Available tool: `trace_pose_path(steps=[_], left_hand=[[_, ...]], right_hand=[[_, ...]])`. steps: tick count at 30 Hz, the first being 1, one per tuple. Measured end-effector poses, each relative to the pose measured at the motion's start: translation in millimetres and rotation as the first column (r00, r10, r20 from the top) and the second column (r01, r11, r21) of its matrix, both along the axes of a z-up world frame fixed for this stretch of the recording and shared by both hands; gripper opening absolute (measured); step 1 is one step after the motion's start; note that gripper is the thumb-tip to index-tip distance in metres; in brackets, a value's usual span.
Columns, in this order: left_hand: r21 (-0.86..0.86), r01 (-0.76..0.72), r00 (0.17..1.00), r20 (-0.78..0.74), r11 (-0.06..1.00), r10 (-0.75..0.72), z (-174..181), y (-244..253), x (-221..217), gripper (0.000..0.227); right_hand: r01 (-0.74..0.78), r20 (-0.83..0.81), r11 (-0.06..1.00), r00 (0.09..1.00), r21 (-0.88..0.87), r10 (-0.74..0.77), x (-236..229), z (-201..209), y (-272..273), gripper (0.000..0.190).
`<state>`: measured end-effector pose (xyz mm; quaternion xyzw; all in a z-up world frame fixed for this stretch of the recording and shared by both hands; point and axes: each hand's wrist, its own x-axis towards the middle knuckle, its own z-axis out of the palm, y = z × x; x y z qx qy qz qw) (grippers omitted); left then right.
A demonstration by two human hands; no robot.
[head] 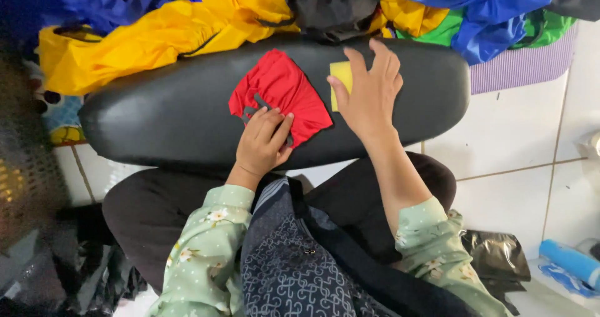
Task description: Preparing fabric covers by rubbing edges with a block, folding them, and packing them into shipping bags.
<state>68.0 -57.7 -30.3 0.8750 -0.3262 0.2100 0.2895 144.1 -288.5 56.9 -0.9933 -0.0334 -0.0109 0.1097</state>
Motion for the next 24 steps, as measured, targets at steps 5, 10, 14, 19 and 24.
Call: trace_pose_path(steps=[5,10,14,19,24], left_hand=[[-0.014,-0.039,0.999,0.023,0.999,0.039,-12,-8,-6,0.043],[-0.048,-0.117,0.988,0.096,0.992,0.121,-17,-14,2,0.041],[-0.068,-0.181,0.964,0.186,0.981,0.190,-11,-14,2,0.041],[-0.086,-0.227,0.941,0.237,0.970,0.241,-19,-10,-4,0.048],[-0.029,-0.343,0.901,0.274,0.939,0.337,-28,-8,-9,0.036]], right_hand=[[-0.451,0.141,0.865,0.892,0.220,0.429,-25,-19,52,0.055],[-0.591,-0.076,0.744,0.765,0.313,0.640,-33,-35,66,0.079],[-0.558,0.257,0.785,0.827,0.269,0.500,-4,-26,35,0.043],[-0.032,0.179,0.988,0.984,0.152,0.004,-5,11,-14,0.052],[0.005,-0.018,0.864,1.000,0.504,0.005,-7,-18,-23,0.047]])
